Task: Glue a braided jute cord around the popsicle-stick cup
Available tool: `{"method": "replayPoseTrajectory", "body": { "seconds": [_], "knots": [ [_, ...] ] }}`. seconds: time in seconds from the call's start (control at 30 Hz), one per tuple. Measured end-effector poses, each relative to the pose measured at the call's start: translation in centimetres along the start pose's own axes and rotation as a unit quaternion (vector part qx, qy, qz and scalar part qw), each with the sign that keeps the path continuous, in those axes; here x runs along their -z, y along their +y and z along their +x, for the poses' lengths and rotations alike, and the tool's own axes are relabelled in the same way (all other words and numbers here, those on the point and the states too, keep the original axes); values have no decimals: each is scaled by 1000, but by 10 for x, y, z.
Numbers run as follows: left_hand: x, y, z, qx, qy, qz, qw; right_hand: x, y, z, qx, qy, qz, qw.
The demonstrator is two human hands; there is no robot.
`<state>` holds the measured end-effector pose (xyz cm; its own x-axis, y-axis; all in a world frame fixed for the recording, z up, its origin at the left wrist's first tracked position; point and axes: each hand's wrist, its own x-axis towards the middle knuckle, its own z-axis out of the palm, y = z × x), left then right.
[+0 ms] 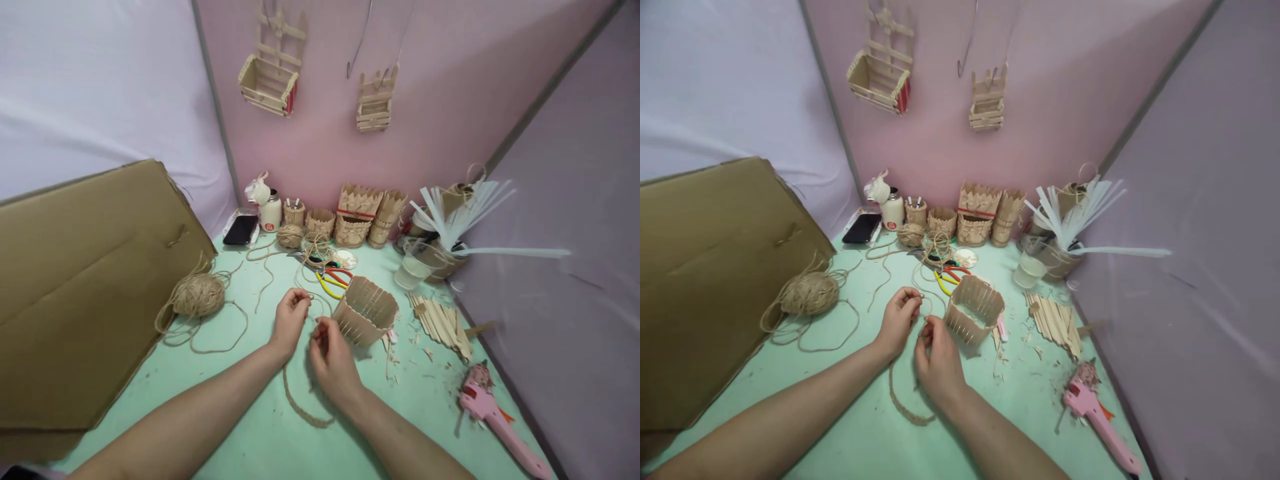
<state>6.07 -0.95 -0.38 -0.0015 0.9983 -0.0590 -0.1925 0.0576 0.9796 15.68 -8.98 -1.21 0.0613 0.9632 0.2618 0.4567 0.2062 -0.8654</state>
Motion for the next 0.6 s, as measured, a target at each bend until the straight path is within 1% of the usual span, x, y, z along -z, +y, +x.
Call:
{"method": "replayPoseTrajectory", "body": {
  "seconds": [0.1,0.2,0.3,0.37,0.43,0.47,0.53,0.6],
  "knots": [
    [0,3,-1,1,-7,34,999,2,4,-3,11,6,-3,1000],
    [1,7,-1,25,-27,53,998,6,5,-3,25,27,-12,999],
    [6,7,-3,56,-37,76,995,9,5,-1,34,26,-38,998],
    [12,6,-4,78,-15,91,993,11,5,1,44,24,-62,997],
    [19,3,-6,104,27,90,990,12,8,2,67,25,-82,994],
    [22,2,-7,120,40,87,988,11,10,2,77,26,-91,993],
    [27,0,-9,143,57,71,985,8,16,2,95,24,-108,989],
    [30,-2,-11,165,81,67,981,4,21,2,123,9,-116,986]
  ]
}}
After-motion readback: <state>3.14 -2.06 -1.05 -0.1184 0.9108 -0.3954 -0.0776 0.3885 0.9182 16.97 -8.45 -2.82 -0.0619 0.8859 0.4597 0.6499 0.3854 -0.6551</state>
